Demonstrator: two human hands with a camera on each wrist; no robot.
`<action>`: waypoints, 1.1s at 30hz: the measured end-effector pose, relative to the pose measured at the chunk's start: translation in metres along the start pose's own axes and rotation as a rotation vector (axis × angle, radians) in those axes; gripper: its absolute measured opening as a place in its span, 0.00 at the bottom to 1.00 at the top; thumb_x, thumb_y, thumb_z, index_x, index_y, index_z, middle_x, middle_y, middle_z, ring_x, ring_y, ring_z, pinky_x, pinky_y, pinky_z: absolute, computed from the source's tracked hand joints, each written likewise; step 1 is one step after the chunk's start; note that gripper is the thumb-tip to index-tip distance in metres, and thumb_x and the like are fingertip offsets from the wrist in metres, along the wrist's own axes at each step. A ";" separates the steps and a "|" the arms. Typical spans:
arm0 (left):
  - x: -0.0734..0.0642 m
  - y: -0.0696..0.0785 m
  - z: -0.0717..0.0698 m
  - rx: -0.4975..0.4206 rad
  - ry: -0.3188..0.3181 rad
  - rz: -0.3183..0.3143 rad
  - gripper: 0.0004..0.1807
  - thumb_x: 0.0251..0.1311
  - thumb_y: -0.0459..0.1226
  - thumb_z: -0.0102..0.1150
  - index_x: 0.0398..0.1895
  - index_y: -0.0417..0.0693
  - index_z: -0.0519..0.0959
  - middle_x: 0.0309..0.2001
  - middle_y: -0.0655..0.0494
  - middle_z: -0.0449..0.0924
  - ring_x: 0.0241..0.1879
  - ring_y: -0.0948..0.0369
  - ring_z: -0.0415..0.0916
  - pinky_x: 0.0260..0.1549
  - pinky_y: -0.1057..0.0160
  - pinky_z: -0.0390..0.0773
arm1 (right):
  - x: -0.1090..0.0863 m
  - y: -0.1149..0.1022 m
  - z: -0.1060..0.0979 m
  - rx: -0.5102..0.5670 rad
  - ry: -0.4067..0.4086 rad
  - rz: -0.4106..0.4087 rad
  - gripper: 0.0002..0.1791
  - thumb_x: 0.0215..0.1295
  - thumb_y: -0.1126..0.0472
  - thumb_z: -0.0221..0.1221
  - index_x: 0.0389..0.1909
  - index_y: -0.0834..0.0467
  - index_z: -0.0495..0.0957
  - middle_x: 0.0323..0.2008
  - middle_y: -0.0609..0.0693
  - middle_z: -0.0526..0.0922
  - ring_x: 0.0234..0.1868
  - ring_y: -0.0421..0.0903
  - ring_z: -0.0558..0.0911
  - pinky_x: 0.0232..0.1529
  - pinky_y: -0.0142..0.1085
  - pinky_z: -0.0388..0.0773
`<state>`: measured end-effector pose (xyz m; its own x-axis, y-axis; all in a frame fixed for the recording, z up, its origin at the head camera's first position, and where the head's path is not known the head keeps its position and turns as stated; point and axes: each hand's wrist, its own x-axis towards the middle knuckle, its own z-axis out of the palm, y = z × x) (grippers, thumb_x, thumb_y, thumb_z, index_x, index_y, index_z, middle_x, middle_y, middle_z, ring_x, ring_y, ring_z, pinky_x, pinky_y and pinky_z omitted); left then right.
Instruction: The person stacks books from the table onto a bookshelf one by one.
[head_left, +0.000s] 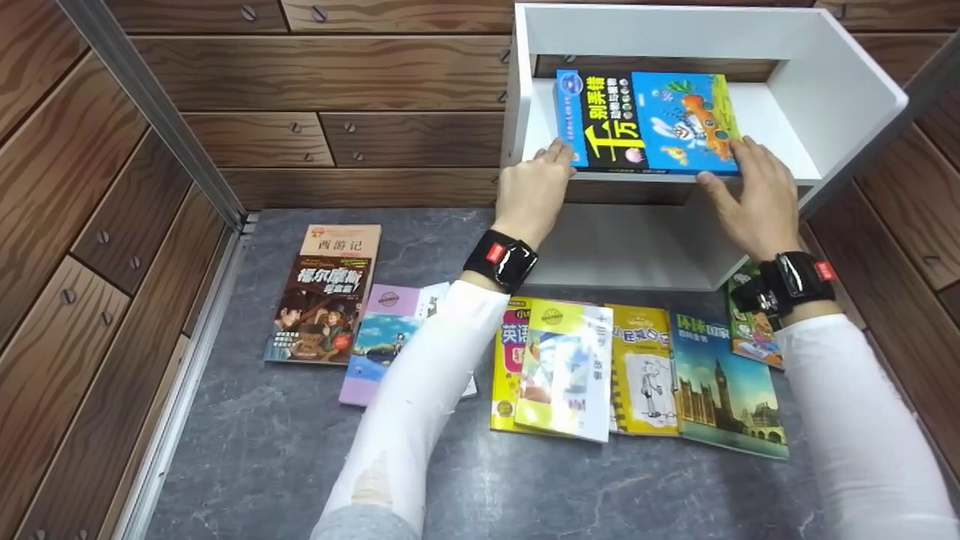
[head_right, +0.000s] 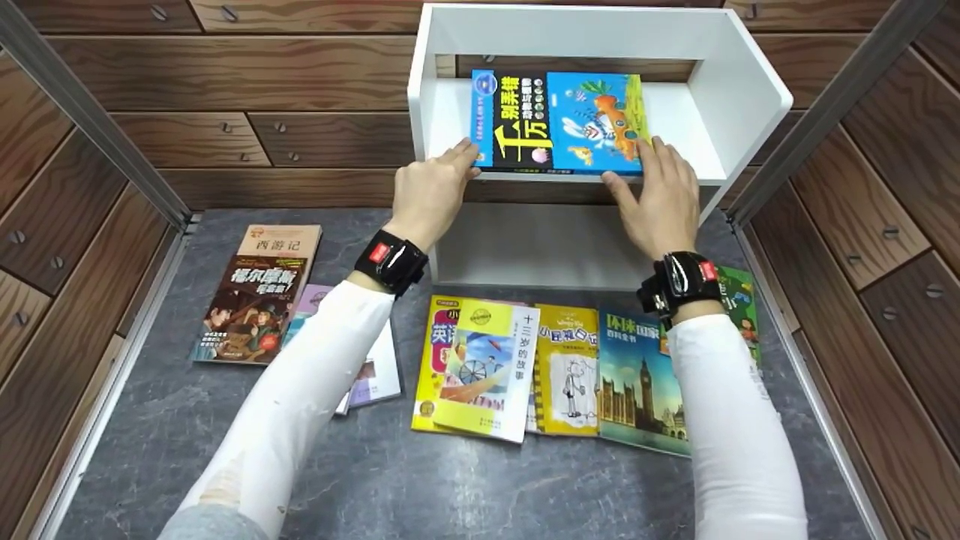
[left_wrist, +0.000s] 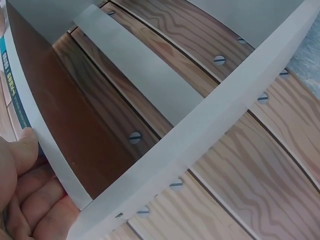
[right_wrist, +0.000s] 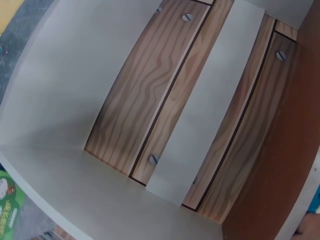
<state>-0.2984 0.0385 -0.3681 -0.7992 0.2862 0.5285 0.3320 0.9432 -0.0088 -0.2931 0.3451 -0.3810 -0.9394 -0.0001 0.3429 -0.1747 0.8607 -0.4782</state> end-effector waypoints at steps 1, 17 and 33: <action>-0.001 -0.001 0.000 -0.009 -0.001 0.001 0.24 0.73 0.53 0.54 0.65 0.55 0.83 0.65 0.59 0.81 0.51 0.62 0.87 0.32 0.60 0.88 | -0.001 0.000 0.000 0.016 0.008 0.005 0.50 0.75 0.30 0.48 0.82 0.61 0.52 0.81 0.64 0.52 0.82 0.64 0.50 0.81 0.56 0.34; -0.056 -0.017 0.026 -0.244 -0.057 0.191 0.41 0.74 0.44 0.56 0.82 0.40 0.52 0.84 0.46 0.44 0.82 0.52 0.45 0.80 0.57 0.37 | -0.024 0.007 0.011 0.033 0.066 -0.001 0.55 0.75 0.31 0.47 0.84 0.59 0.30 0.84 0.54 0.32 0.84 0.52 0.38 0.81 0.43 0.26; -0.158 -0.027 0.080 -0.392 -0.158 0.037 0.33 0.70 0.40 0.61 0.76 0.44 0.67 0.75 0.48 0.67 0.68 0.53 0.72 0.66 0.54 0.74 | -0.089 0.006 0.064 0.247 0.191 -0.026 0.46 0.77 0.48 0.54 0.84 0.53 0.40 0.84 0.49 0.38 0.83 0.42 0.40 0.81 0.47 0.33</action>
<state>-0.2208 -0.0184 -0.5196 -0.8398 0.3701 0.3972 0.5035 0.8047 0.3146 -0.2291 0.3178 -0.4661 -0.8653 0.0956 0.4920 -0.2860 0.7119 -0.6414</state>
